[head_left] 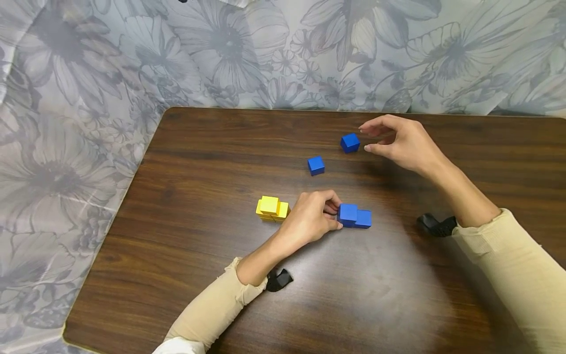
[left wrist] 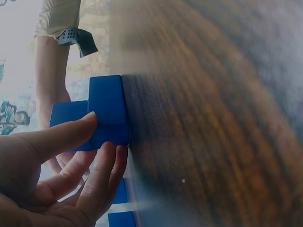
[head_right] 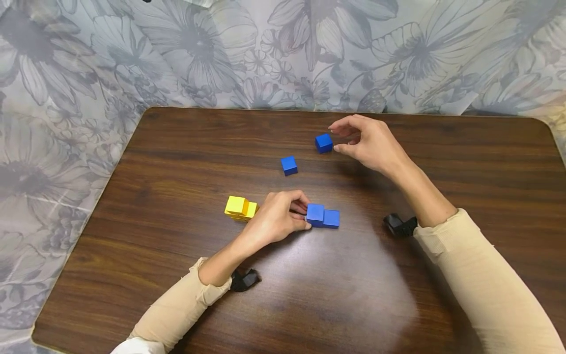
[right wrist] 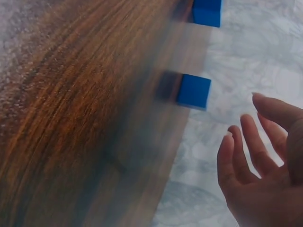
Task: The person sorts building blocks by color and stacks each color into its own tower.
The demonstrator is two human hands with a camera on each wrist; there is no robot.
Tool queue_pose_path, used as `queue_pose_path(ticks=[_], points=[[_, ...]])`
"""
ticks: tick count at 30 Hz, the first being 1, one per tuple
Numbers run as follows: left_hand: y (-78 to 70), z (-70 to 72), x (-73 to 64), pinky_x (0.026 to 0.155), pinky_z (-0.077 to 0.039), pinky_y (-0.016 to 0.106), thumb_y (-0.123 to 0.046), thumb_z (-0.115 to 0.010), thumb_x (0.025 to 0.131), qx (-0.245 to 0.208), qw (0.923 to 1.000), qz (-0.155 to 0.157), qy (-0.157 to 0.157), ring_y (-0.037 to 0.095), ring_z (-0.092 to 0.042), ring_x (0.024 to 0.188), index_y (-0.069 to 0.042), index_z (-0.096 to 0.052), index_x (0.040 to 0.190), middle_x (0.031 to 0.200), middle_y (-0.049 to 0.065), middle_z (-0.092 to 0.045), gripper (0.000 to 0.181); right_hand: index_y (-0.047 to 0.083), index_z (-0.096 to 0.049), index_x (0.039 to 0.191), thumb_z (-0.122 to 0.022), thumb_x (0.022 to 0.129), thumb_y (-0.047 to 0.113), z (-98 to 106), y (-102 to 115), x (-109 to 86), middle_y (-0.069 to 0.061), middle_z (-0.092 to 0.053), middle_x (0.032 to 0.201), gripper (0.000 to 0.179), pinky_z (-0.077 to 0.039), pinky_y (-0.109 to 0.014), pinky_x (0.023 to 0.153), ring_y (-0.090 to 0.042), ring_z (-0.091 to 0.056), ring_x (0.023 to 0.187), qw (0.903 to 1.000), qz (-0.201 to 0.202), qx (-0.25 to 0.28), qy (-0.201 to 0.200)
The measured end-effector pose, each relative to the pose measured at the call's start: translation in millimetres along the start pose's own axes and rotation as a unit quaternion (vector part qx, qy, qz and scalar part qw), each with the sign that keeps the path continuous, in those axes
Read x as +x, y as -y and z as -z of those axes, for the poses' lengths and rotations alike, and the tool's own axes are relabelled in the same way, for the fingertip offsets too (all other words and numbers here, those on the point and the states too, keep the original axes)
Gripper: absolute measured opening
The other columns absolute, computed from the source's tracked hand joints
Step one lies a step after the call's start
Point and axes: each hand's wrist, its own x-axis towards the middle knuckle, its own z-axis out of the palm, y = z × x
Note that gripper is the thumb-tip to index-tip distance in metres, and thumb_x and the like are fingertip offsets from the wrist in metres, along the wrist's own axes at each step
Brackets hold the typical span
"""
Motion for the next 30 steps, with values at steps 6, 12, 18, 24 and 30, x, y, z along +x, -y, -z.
queue_pose_path(ticks=[6, 12, 18, 24, 30], points=[[-2.6, -2.8, 1.6, 0.073, -0.051, 0.011, -0.006, -0.085, 0.078, -0.005, 1.0, -0.005, 0.001, 0.008, -0.067, 0.088, -0.008, -0.07, 0.103, 0.099, 0.001, -0.071, 0.029, 0.012, -0.066, 0.127, -0.077, 0.089, 0.017, 3, -7, 6.3, -0.008, -0.067, 0.12, 0.04, -0.046, -0.015, 0.08, -0.023, -0.061, 0.104, 0.9999, -0.016, 0.002, -0.001], [-1.7, -0.5, -0.9, 0.074, -0.052, 0.014, -0.006, -0.085, 0.078, -0.006, 0.9999, 0.01, 0.0, 0.009, -0.068, 0.089, -0.009, -0.07, 0.102, 0.099, 0.0, -0.07, 0.029, 0.011, -0.065, 0.13, -0.077, 0.089, 0.015, -4, -10, 15.0, -0.011, -0.065, 0.124, 0.044, -0.045, -0.01, 0.075, -0.029, -0.064, 0.107, 0.9994, -0.017, 0.005, 0.03], [-0.7, -0.1, -1.8, 0.074, -0.052, 0.013, -0.006, -0.086, 0.077, -0.004, 1.0, 0.006, -0.001, 0.007, -0.068, 0.088, -0.01, -0.07, 0.102, 0.099, 0.0, -0.071, 0.029, 0.013, -0.064, 0.131, -0.077, 0.089, 0.015, -8, -12, 21.7, -0.011, -0.064, 0.127, 0.044, -0.049, -0.019, 0.078, -0.031, -0.064, 0.107, 0.9988, -0.029, -0.003, 0.04], [-0.1, -1.4, -1.3, 0.074, -0.052, 0.012, -0.006, -0.086, 0.077, -0.002, 1.0, 0.001, -0.005, 0.007, -0.068, 0.088, -0.009, -0.07, 0.102, 0.099, 0.0, -0.071, 0.029, 0.013, -0.064, 0.132, -0.075, 0.091, 0.019, -11, -15, 27.9, -0.015, -0.062, 0.127, 0.043, -0.051, -0.047, 0.086, -0.034, -0.062, 0.112, 0.9978, -0.042, -0.003, 0.051], [0.5, -1.2, -1.2, 0.075, -0.052, 0.013, -0.005, -0.085, 0.077, -0.006, 1.0, 0.0, -0.003, 0.009, -0.069, 0.089, -0.008, -0.071, 0.102, 0.099, 0.001, -0.071, 0.029, 0.013, -0.066, 0.129, -0.073, 0.091, 0.017, -17, -20, 31.7, -0.017, -0.064, 0.122, 0.039, -0.048, -0.048, 0.088, -0.032, -0.059, 0.113, 0.9969, -0.052, -0.005, 0.058]])
